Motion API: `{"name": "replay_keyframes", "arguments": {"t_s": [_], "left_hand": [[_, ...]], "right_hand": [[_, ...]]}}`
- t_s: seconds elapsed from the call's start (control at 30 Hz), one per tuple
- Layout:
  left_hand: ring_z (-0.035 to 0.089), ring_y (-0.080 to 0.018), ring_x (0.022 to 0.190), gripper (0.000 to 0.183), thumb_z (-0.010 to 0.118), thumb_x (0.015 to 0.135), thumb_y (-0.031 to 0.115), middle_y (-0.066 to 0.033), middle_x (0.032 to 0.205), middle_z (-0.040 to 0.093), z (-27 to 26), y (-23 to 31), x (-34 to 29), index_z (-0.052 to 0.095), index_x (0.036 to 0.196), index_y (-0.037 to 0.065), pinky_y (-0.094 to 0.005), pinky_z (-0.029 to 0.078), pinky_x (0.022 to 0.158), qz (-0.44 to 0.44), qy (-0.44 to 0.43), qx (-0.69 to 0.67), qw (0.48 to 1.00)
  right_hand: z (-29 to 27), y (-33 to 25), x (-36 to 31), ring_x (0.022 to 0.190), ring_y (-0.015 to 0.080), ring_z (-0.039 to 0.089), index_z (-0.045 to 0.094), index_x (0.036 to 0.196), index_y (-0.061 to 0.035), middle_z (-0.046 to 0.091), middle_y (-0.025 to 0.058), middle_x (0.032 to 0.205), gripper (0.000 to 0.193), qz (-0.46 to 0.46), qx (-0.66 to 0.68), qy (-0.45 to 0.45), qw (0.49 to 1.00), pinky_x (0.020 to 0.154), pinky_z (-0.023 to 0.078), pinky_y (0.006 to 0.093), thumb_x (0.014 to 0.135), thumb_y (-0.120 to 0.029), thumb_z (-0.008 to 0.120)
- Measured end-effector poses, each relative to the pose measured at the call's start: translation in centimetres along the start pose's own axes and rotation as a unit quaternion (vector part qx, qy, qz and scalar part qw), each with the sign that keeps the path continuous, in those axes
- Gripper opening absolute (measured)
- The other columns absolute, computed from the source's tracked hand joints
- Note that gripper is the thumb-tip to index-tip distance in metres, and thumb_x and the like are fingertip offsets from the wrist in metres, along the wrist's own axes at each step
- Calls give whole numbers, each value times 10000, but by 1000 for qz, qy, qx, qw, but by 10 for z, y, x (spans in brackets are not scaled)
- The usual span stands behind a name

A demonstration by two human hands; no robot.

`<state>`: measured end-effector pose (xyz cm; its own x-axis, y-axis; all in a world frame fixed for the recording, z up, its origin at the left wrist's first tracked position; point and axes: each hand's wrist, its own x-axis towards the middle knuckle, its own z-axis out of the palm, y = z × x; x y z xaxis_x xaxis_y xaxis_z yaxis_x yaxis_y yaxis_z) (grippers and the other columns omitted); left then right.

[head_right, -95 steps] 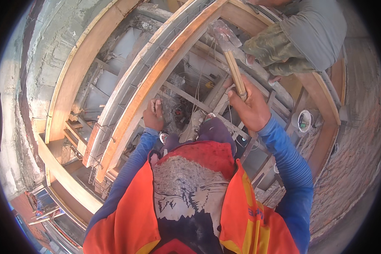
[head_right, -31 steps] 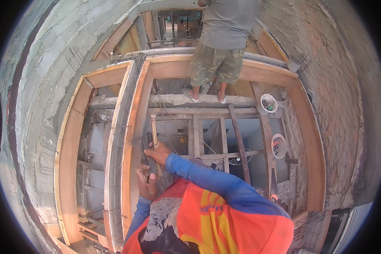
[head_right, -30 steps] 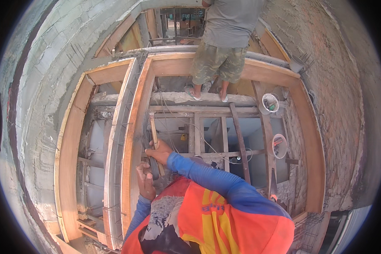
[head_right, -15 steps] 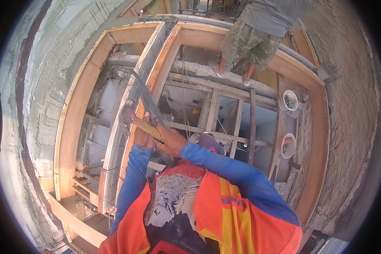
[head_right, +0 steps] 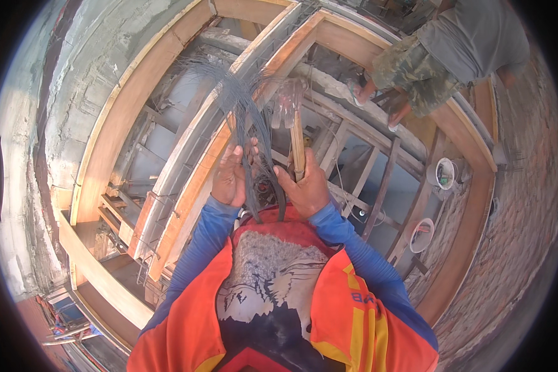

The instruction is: The person uses a hammer to secure wooden planks and metal rebar within a curved concrete formwork structure. They repeatedly strike the wood to adjust its position and secure it against the rebar grid. Another worker is visible nearby, also working on the construction site.

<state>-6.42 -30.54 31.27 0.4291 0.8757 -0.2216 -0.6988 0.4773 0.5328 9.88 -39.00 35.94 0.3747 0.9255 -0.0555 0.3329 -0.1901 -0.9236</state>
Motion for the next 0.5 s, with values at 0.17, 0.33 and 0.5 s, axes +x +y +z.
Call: {"name": "replay_keyframes", "arguments": {"t_s": [0.17, 0.33, 0.5], "left_hand": [[631, -219, 1049, 341, 674, 961, 134, -140, 1201, 635, 7, 5, 1, 506, 1240, 34, -370, 523, 909, 4, 5, 16, 1000], [629, -199, 996, 256, 689, 952, 132, -92, 1101, 655, -6, 4, 4, 568, 1159, 44, -355, 519, 861, 13, 18, 22, 1000], [623, -183, 954, 236, 708, 937, 134, -59, 1048, 660, -2, 7, 2, 591, 1128, 59, -330, 511, 831, -6, 16, 11, 1000]], "right_hand": [[1, -8, 3, 663, 209, 604, 535, 1033, -27, 604, 97, 741, 375, -53, 12, -14, 998, 640, 488, 362, 849, -222, 798], [-7, -13, 1, 744, 198, 664, 548, 1062, -11, 674, 100, 822, 373, -48, -65, -58, 995, 681, 517, 347, 855, -196, 798], [1, -13, 8, 806, 253, 694, 557, 1116, -14, 703, 110, 876, 400, -68, -35, -77, 994, 720, 528, 366, 856, -205, 792]]}}
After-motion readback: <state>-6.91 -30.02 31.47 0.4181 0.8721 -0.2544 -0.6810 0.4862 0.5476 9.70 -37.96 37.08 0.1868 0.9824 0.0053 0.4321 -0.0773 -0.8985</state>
